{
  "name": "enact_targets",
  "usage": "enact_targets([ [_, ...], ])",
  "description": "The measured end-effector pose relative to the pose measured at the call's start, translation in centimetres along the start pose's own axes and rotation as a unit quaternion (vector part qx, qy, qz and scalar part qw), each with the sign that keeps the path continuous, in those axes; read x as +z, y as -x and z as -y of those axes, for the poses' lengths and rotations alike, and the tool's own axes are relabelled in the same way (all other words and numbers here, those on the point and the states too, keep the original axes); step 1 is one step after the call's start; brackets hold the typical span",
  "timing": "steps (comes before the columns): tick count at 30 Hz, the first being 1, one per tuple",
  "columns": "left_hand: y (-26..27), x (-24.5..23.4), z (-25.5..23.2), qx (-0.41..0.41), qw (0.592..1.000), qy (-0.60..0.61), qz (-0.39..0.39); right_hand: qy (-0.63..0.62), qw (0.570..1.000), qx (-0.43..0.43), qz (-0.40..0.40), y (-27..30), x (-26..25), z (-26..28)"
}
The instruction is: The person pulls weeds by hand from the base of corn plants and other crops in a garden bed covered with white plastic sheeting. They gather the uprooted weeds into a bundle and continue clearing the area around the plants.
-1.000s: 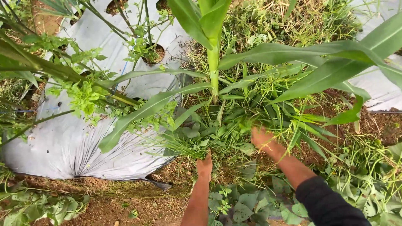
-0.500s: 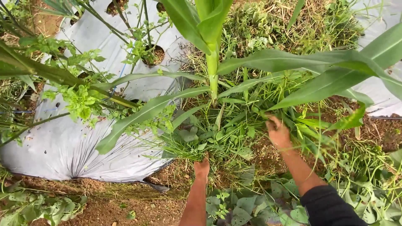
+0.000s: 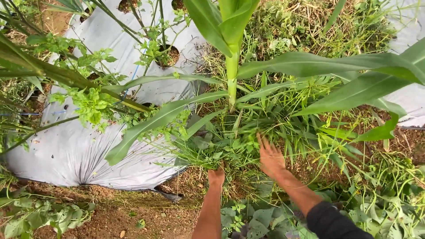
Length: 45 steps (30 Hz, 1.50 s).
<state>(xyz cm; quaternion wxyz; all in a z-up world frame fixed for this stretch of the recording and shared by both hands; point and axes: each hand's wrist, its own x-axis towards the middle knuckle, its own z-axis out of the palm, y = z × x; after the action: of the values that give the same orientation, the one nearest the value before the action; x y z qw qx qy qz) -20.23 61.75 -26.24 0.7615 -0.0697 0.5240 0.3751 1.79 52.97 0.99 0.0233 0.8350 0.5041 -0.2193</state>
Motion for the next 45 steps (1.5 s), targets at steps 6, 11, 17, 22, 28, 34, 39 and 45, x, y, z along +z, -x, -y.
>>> enact_targets([
  [6,4.6,2.7,-1.1,-0.036,0.952,0.302,0.037,0.012,0.99,-0.137,-0.019,-0.4,8.0,-6.3],
  [11,0.3,0.5,-0.2,-0.016,0.959,0.284,0.014,-0.271,0.945,0.15,-0.106,-1.1,0.5,-2.6],
  [17,1.1,1.3,-0.2,-0.004,0.971,0.24,0.0,-0.33,0.924,0.179,-0.079,-11.0,5.8,-3.1],
  [22,1.9,1.9,-0.3,0.005,0.979,0.204,-0.01,-0.381,0.9,0.207,-0.053,-16.9,12.1,-5.8],
  [28,2.7,2.9,-0.6,0.015,0.987,0.16,-0.022,-0.453,0.862,0.224,-0.022,-13.0,12.3,-4.3],
  [34,3.7,3.5,-1.0,0.023,0.993,0.112,-0.035,-0.262,0.949,0.173,-0.026,-13.2,12.6,-3.7],
  [39,4.4,4.4,-1.1,0.032,0.996,0.073,-0.044,0.034,0.995,0.086,-0.042,-13.7,12.5,-4.1],
  [45,5.9,5.5,-2.0,0.045,0.997,0.03,-0.06,0.075,0.995,0.025,-0.065,-14.5,14.9,-4.9],
])
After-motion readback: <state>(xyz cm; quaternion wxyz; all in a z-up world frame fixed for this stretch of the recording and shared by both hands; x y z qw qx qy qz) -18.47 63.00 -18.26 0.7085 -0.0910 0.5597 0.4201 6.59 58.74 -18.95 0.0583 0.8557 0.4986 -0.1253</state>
